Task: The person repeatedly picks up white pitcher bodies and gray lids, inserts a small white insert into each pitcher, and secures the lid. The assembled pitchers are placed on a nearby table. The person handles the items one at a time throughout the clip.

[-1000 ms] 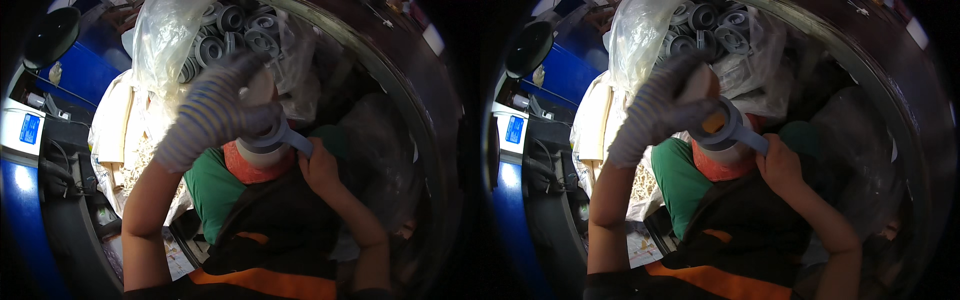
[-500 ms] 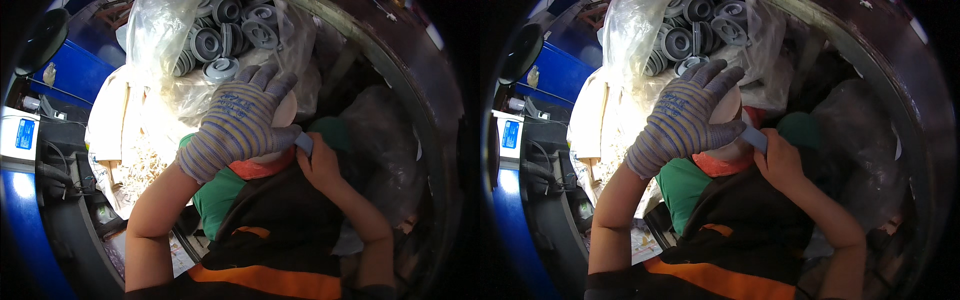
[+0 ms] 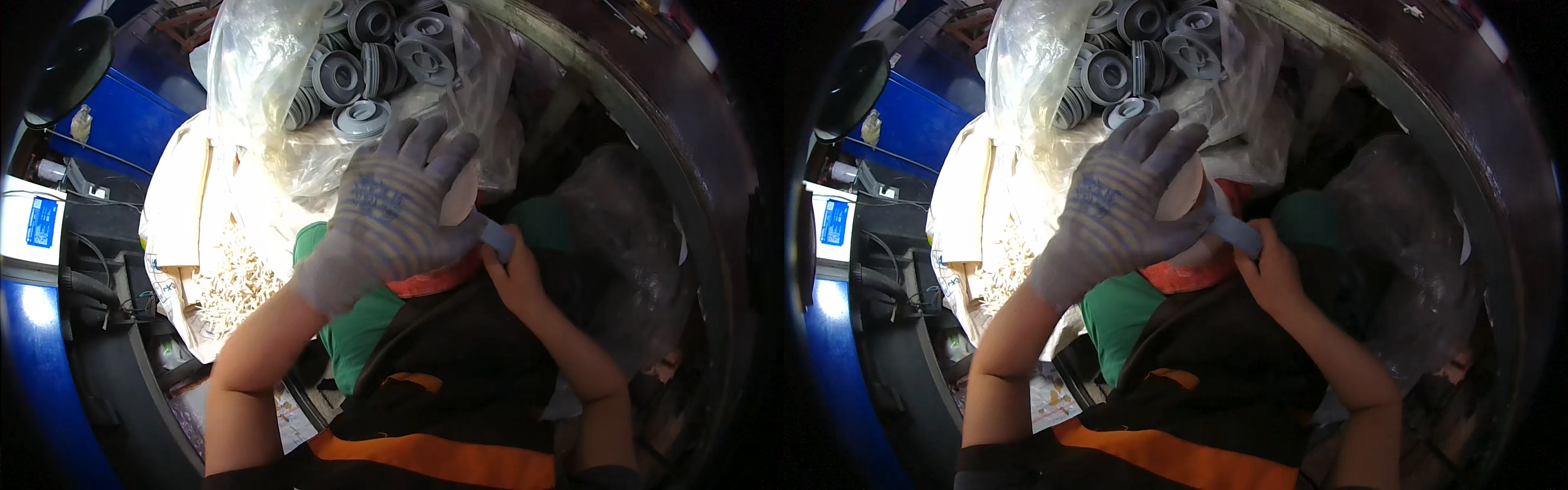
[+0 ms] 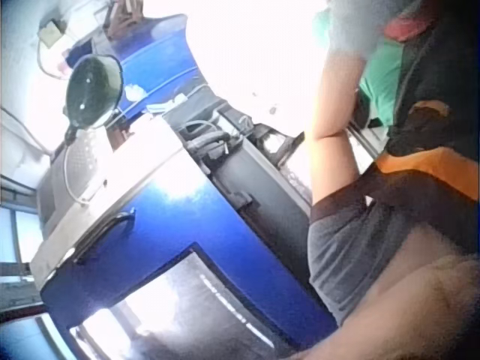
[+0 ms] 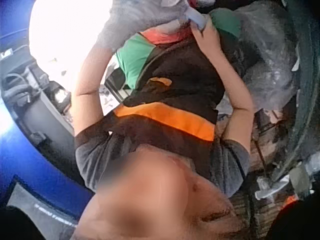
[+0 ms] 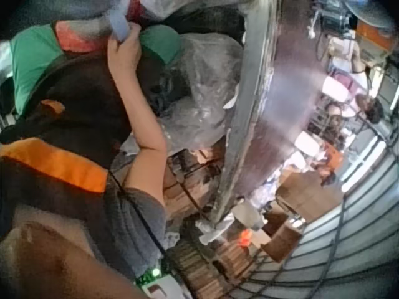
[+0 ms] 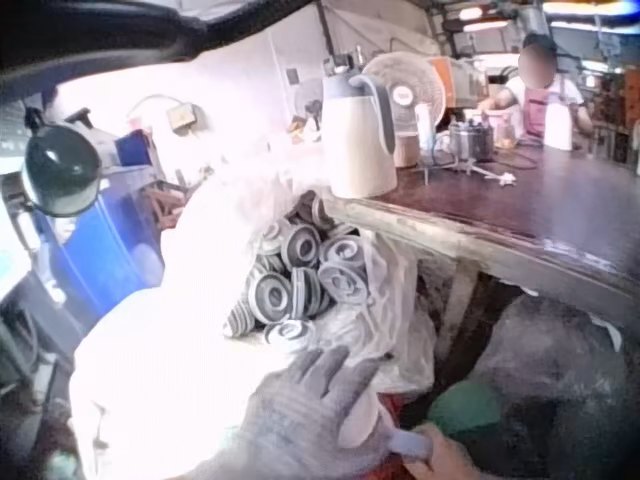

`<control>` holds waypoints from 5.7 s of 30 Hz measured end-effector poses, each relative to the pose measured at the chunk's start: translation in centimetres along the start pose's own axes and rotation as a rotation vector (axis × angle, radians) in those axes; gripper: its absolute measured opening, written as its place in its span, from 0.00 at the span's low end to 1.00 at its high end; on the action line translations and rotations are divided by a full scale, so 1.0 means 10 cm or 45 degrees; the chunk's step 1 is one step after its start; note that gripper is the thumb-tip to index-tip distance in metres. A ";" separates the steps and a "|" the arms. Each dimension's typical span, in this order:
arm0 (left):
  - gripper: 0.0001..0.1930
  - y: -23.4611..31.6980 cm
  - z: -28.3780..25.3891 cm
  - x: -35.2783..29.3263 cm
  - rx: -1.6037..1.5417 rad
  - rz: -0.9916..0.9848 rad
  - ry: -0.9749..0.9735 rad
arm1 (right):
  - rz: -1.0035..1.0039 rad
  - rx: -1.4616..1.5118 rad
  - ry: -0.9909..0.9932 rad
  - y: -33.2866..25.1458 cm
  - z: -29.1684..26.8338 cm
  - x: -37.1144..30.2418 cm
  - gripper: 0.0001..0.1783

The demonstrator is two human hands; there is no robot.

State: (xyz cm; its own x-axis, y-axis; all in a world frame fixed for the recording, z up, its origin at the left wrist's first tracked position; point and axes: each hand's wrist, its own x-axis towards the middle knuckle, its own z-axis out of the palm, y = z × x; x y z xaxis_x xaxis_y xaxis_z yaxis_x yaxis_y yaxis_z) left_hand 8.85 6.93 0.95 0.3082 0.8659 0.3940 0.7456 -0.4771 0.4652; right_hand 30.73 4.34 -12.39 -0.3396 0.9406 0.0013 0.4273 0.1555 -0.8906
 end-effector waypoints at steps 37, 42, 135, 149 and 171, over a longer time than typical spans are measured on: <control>0.20 -1.46 -0.19 -2.31 -0.806 -1.378 0.570 | -0.427 -0.352 0.079 -0.45 0.68 2.78 0.19; 0.21 -1.56 -0.16 -2.52 -0.757 -1.511 0.687 | -0.252 -1.072 0.617 0.03 0.16 3.96 0.21; 0.14 -0.27 0.12 -1.14 -1.039 -0.787 0.116 | 0.541 -1.096 1.110 -0.86 -2.82 -0.13 0.23; 0.12 -0.18 0.07 -1.22 -0.869 -0.717 0.119 | 0.381 -1.246 1.150 -0.82 -2.75 -0.14 0.22; 0.16 -0.51 0.00 -3.33 -1.247 -1.349 0.960 | -0.456 -0.783 -0.334 0.16 0.04 0.59 0.16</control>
State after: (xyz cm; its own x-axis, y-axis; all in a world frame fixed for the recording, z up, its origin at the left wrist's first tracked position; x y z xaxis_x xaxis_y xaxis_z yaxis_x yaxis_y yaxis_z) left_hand -5.18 -19.48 -14.55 -0.6323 0.7252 -0.2725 -0.3071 0.0883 0.9476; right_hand 29.07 9.99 -13.97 -0.7009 0.7101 0.0664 0.6174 0.6507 -0.4420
